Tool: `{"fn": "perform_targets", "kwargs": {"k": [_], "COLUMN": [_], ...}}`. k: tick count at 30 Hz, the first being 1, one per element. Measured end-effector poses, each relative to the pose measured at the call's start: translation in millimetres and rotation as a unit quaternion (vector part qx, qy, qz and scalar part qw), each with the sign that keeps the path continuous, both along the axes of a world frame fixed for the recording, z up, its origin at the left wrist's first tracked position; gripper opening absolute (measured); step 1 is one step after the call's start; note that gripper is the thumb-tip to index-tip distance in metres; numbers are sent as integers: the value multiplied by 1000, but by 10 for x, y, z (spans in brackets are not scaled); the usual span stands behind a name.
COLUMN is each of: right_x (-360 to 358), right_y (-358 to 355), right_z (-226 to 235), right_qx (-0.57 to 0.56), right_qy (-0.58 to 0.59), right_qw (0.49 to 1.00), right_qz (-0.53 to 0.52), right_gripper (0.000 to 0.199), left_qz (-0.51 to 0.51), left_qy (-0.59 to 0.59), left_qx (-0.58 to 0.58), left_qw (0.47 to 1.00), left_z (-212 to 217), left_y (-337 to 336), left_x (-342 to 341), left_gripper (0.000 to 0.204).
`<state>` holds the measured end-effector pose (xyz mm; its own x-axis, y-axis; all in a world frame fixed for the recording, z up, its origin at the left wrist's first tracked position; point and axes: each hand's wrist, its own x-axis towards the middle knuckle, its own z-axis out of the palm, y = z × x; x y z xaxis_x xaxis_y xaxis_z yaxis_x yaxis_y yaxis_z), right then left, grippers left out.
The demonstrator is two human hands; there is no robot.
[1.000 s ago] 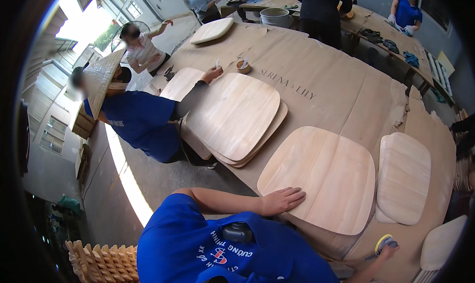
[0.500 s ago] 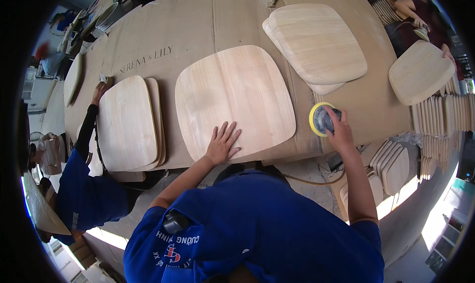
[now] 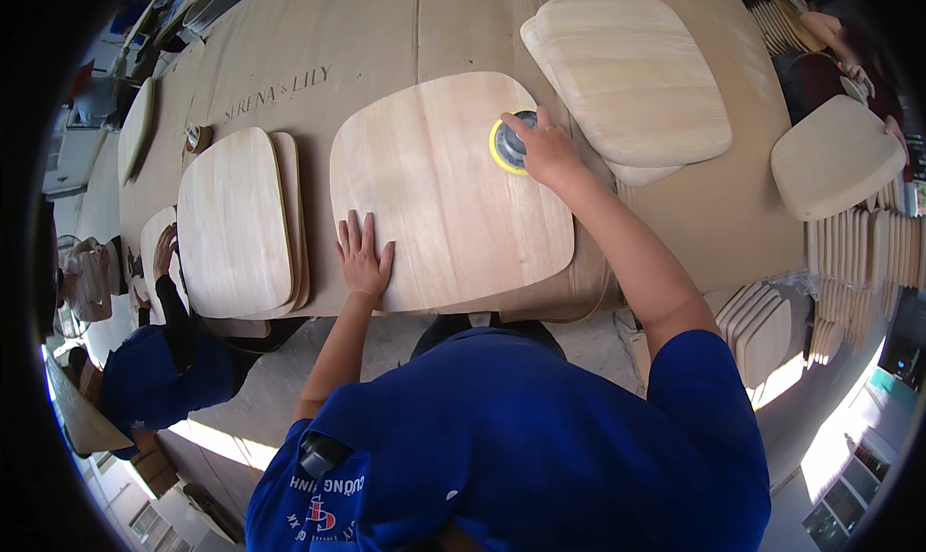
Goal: The person uses an orbital sander to smooth the surface of light-colored wooden pieces on a workbench. They flip and reposition the pieces, sanding both sides and edges, then stack the finished pieces.
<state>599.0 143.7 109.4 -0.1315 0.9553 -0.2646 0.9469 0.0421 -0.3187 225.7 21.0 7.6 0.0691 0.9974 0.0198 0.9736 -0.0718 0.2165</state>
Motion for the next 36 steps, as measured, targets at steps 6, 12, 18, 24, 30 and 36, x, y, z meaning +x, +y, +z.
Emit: {"fn": "perform_targets", "kwargs": {"k": [6, 12, 18, 24, 30, 36], "right_x": [-178, -353, -790, -1235, -1807, -2360], "right_y": [1169, 1347, 947, 1325, 1429, 1448], "right_z": [-81, -71, -117, -155, -220, -238], "right_qx": [3, 15, -21, 0, -4, -7], "right_qy": [-33, -22, -19, -35, -28, -20], "right_qw": [999, 999, 999, 999, 999, 995], "right_qz": [-42, -45, 37, 7, 41, 97], "right_gripper": [72, 68, 61, 63, 68, 69], "left_qz": [-7, -5, 3, 8, 11, 13], "left_qy": [-6, -12, -12, -29, -41, -104], "left_qx": [25, 16, -24, -27, -33, -4], "left_qw": [1000, 1000, 1000, 999, 999, 995], "left_z": [-14, 53, 102, 95, 152, 111], "left_y": [27, 20, 29, 25, 30, 7], "left_x": [13, 29, 31, 25, 18, -37], "left_gripper": [68, 68, 70, 71, 70, 70]}}
